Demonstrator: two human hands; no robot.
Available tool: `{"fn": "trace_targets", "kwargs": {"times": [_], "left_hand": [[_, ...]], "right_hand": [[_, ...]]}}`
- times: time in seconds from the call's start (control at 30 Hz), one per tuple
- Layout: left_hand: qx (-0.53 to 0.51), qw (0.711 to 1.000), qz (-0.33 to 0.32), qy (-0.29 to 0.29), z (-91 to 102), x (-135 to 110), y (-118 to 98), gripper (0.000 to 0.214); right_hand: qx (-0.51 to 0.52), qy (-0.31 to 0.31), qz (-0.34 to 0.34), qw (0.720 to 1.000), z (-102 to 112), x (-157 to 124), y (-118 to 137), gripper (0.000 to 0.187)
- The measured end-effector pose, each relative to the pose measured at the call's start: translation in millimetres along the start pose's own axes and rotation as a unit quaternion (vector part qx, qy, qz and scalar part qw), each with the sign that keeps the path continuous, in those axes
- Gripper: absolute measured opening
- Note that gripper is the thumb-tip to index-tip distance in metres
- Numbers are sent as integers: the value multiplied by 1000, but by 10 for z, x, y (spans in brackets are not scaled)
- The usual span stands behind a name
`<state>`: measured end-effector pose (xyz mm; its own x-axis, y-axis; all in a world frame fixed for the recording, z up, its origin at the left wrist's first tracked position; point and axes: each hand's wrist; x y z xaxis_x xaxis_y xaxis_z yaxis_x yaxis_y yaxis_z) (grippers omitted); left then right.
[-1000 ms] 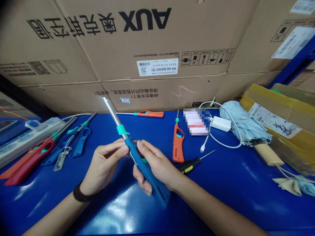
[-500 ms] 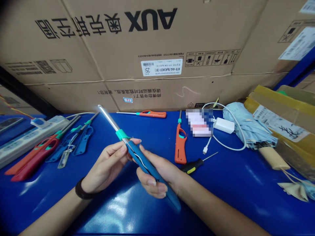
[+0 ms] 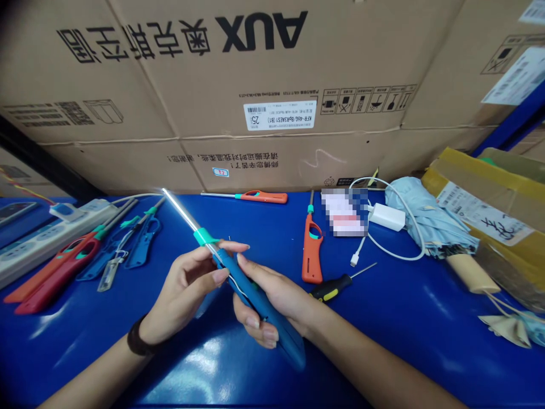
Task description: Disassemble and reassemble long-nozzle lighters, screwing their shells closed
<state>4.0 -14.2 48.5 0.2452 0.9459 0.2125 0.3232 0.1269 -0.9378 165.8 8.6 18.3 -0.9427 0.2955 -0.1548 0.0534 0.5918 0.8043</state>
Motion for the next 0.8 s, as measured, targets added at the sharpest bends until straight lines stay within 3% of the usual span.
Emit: {"fn": "trace_targets", "kwargs": {"times": [0.13, 0.27, 0.4, 0.5, 0.8], "left_hand": [[0, 1000, 11, -18, -7, 0, 12, 24], [-18, 998, 27, -46, -45, 2, 19, 12], [44, 995, 24, -82, -114, -14, 14, 9], [69, 994, 14, -87, -149, -38, 20, 12], [16, 1000, 16, 11, -69, -71, -18, 15]], "right_hand": [[-11, -16, -10, 1000, 11, 16, -21, 76], [-13, -86, 4, 996, -46, 21, 5, 65], [-13, -119, -1, 993, -109, 9, 53, 47], [-22, -125, -7, 992, -126, -14, 73, 51], [30, -69, -36, 997, -114, -69, 88, 59]]}}
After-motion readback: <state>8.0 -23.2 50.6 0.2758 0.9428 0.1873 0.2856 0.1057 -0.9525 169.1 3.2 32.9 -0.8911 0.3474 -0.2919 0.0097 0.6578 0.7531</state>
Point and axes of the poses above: each hand's wrist, its own x-axis towards the middle knuckle, its own z-axis out of the back of the hand, y = z × x, and after that the axes turned 13 degrees about -x, right-handed
